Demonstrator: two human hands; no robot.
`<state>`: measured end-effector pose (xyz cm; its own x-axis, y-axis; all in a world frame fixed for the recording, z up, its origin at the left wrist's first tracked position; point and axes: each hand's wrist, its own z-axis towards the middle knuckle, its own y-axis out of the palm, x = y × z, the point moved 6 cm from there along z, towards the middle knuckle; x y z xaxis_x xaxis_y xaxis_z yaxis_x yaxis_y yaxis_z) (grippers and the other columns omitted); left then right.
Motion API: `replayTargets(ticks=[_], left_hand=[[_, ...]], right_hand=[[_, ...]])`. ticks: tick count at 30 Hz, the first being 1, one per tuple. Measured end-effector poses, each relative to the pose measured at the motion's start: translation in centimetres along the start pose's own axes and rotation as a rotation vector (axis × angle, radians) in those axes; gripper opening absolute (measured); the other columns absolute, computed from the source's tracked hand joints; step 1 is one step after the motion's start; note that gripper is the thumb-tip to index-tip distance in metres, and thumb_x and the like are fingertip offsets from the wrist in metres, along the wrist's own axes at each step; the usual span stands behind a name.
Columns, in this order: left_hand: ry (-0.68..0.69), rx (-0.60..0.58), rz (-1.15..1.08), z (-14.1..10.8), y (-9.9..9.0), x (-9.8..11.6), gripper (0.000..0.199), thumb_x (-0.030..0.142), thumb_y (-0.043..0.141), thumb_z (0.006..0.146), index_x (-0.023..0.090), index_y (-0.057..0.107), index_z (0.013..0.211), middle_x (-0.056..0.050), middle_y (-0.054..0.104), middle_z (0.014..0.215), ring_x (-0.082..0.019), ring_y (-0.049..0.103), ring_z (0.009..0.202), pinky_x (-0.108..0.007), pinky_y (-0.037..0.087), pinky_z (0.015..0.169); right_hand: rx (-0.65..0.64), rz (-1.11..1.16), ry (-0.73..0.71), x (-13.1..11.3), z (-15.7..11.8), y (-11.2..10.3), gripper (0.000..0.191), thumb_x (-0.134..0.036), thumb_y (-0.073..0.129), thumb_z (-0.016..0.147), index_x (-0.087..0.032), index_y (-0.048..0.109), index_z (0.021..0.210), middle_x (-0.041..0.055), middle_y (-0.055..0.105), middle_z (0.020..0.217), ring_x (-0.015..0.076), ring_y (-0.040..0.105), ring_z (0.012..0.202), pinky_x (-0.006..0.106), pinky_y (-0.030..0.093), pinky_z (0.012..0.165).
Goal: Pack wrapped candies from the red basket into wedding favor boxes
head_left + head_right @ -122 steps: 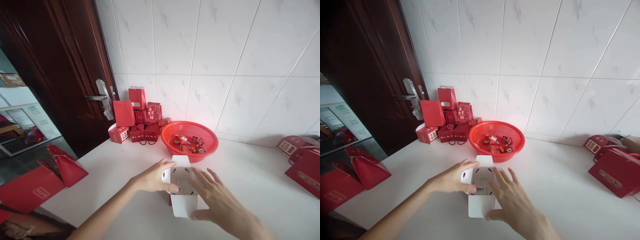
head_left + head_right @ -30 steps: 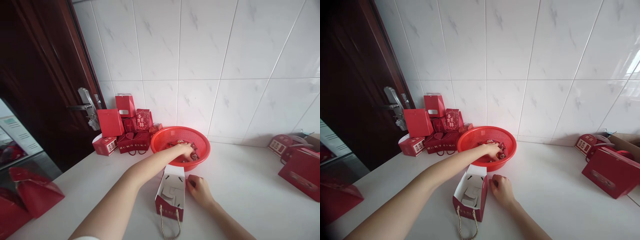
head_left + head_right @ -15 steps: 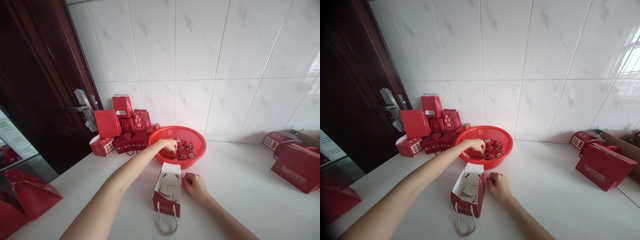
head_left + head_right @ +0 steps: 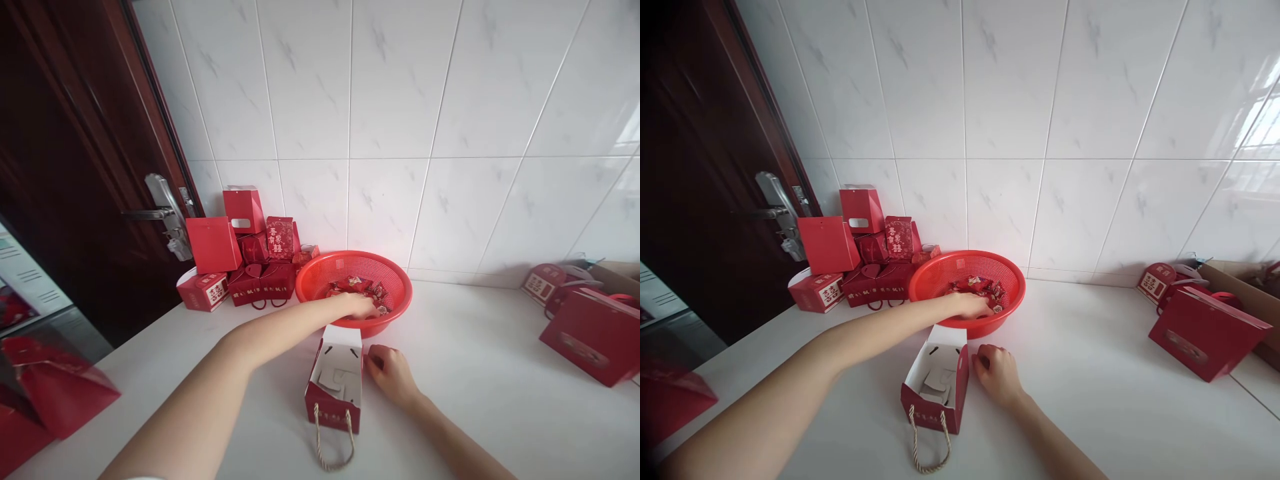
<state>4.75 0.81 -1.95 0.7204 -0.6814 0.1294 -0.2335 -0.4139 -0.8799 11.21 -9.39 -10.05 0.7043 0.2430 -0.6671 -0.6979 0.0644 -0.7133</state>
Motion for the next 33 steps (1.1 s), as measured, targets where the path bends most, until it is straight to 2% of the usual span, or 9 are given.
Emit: replayTargets(ticks=[3,6,11,15,20,23,27,30,33], left_hand=[[-0.029,-0.044,0.023,0.2,-0.1,-0.6,0.022,0.010,0.067,0.063,0.022,0.072,0.081,-0.007,0.075,0.086,-0.028,0.068,0.080,-0.038,0.052,0.075],[-0.088,-0.028,0.035,0.1,-1.2,-2.7,0.020,0.009,0.068,0.061,0.020,0.072,0.077,-0.008,0.074,0.081,-0.028,0.069,0.076,-0.036,0.053,0.070],[-0.180,0.133,0.004,-1.1,-3.9,-7.4,0.029,0.017,0.062,0.075,0.021,0.074,0.101,-0.007,0.076,0.108,-0.024,0.070,0.093,-0.028,0.052,0.074],[-0.261,0.173,-0.017,-2.3,-4.5,-9.6,0.048,0.021,0.062,0.079,0.025,0.066,0.127,-0.007,0.072,0.126,-0.024,0.070,0.104,-0.029,0.054,0.081],[-0.317,0.154,-0.044,-3.5,-3.7,-9.6,0.047,0.033,0.069,0.082,0.025,0.066,0.128,-0.008,0.064,0.142,-0.027,0.061,0.126,-0.032,0.051,0.099],[-0.387,0.084,-0.077,-4.2,-2.6,-9.6,0.059,0.043,0.080,0.073,0.021,0.067,0.127,-0.013,0.069,0.133,-0.034,0.063,0.123,-0.038,0.053,0.099],[-0.411,0.001,-0.142,-4.8,-1.2,-9.6,0.085,0.042,0.090,0.059,0.020,0.062,0.136,-0.015,0.069,0.133,-0.036,0.067,0.115,-0.042,0.056,0.093],[-0.368,-0.031,-0.189,-5.0,-0.8,-9.5,0.082,0.040,0.088,0.065,0.025,0.059,0.139,-0.011,0.067,0.136,-0.032,0.069,0.110,-0.039,0.058,0.089],[-0.339,-0.060,-0.224,-5.0,-1.1,-9.7,0.063,0.036,0.080,0.082,0.023,0.058,0.139,-0.009,0.069,0.129,-0.026,0.071,0.103,-0.037,0.060,0.086]], right_hand=[[-0.002,-0.003,-0.004,-0.1,0.0,-0.1,0.027,-0.018,0.045,0.081,-0.023,0.031,0.060,-0.0022,0.046,0.058,0.0136,0.031,0.057,0.026,0.027,0.057],[-0.004,-0.004,-0.011,-0.2,0.0,-0.1,0.027,-0.018,0.046,0.082,-0.023,0.032,0.060,-0.0019,0.047,0.058,0.0135,0.032,0.057,0.025,0.027,0.057],[0.001,-0.002,-0.007,-0.1,0.1,0.0,0.026,-0.020,0.045,0.082,-0.023,0.033,0.060,-0.0013,0.049,0.059,0.0137,0.033,0.057,0.025,0.028,0.057],[-0.002,-0.001,0.000,0.2,0.0,0.0,0.025,-0.023,0.044,0.080,-0.023,0.031,0.059,-0.0009,0.050,0.058,0.0139,0.033,0.057,0.026,0.029,0.057],[-0.031,0.010,-0.019,0.0,-0.2,-0.3,0.022,-0.032,0.041,0.079,-0.024,0.037,0.059,0.0012,0.053,0.057,0.0156,0.042,0.057,0.027,0.033,0.058],[-0.041,0.012,-0.026,0.1,-0.2,-0.4,0.027,-0.040,0.039,0.080,-0.024,0.036,0.058,0.0022,0.053,0.056,0.0166,0.042,0.056,0.027,0.034,0.056],[-0.021,0.018,-0.008,0.5,-0.1,-0.3,0.030,-0.046,0.040,0.079,-0.024,0.037,0.057,0.0019,0.052,0.054,0.0173,0.043,0.056,0.028,0.035,0.055],[-0.009,0.022,-0.010,0.6,-0.1,-0.2,0.030,-0.045,0.040,0.079,-0.024,0.038,0.058,0.0018,0.053,0.055,0.0174,0.043,0.056,0.028,0.036,0.055],[0.000,0.016,-0.021,0.5,-0.2,-0.2,0.028,-0.041,0.042,0.080,-0.024,0.036,0.058,0.0015,0.052,0.055,0.0170,0.042,0.056,0.028,0.035,0.055]])
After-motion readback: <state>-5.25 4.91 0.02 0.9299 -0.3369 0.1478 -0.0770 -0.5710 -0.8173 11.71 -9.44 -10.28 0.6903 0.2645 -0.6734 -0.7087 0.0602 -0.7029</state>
